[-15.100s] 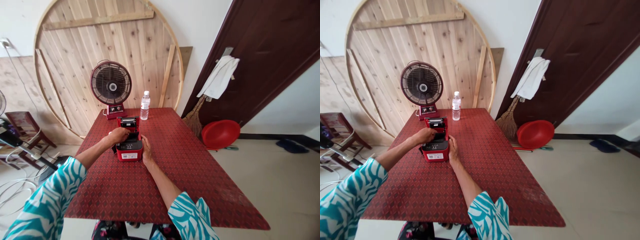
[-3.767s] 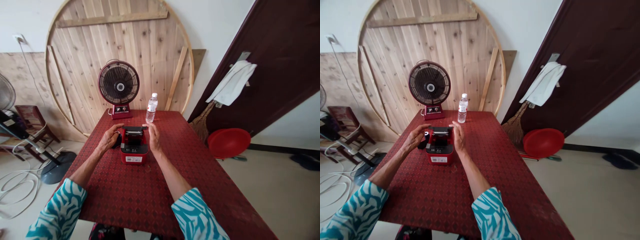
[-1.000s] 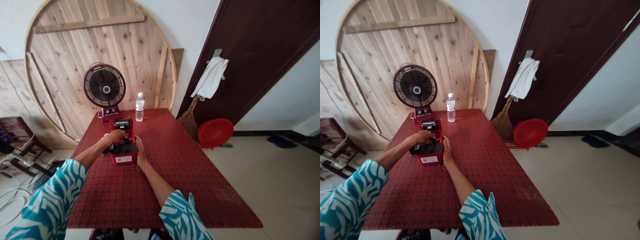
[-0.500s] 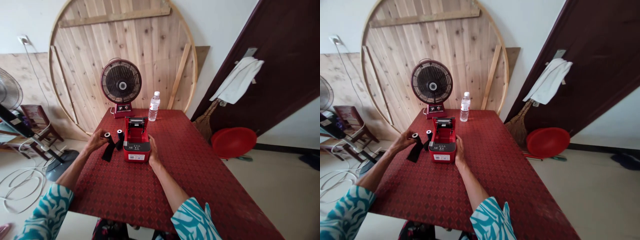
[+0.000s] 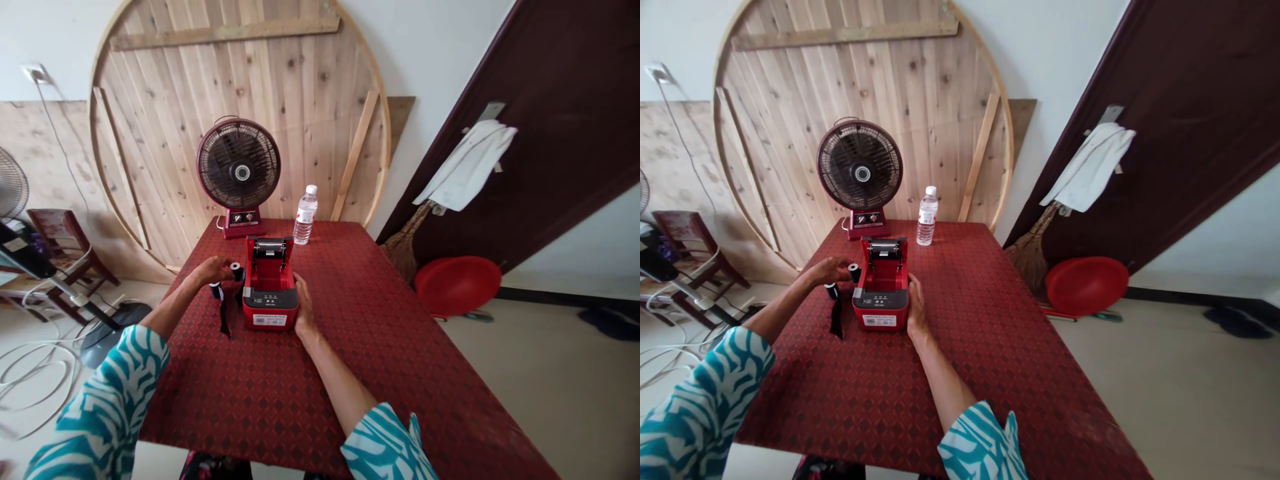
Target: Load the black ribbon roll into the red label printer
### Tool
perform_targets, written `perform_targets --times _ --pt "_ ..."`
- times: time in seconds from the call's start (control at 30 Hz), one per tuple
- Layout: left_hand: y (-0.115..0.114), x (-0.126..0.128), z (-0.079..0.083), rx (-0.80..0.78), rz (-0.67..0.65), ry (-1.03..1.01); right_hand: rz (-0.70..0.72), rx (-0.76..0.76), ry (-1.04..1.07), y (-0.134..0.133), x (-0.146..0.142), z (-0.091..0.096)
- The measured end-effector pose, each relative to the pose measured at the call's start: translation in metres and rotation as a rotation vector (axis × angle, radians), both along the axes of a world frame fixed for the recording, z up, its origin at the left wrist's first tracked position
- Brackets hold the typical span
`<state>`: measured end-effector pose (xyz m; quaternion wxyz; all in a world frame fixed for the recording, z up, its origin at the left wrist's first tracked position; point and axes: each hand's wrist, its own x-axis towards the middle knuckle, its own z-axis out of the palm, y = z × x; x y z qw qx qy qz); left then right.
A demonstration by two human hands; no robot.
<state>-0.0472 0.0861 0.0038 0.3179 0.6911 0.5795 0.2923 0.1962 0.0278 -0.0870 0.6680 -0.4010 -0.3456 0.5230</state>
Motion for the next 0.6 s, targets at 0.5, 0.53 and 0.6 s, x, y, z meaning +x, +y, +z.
perform_targets --times 0.5,0.53,0.6 --pt "-0.042 0.042 0.052 0.097 -0.265 -0.285 -0.014 0.103 -0.047 0.001 0.001 -0.003" --pt "-0.042 0.054 0.052 0.134 -0.290 -0.204 -0.015 0.112 -0.047 0.001 0.001 -0.003" --pt "-0.039 0.073 0.051 0.198 -0.307 -0.045 -0.017 0.124 -0.048 0.001 0.001 -0.004"
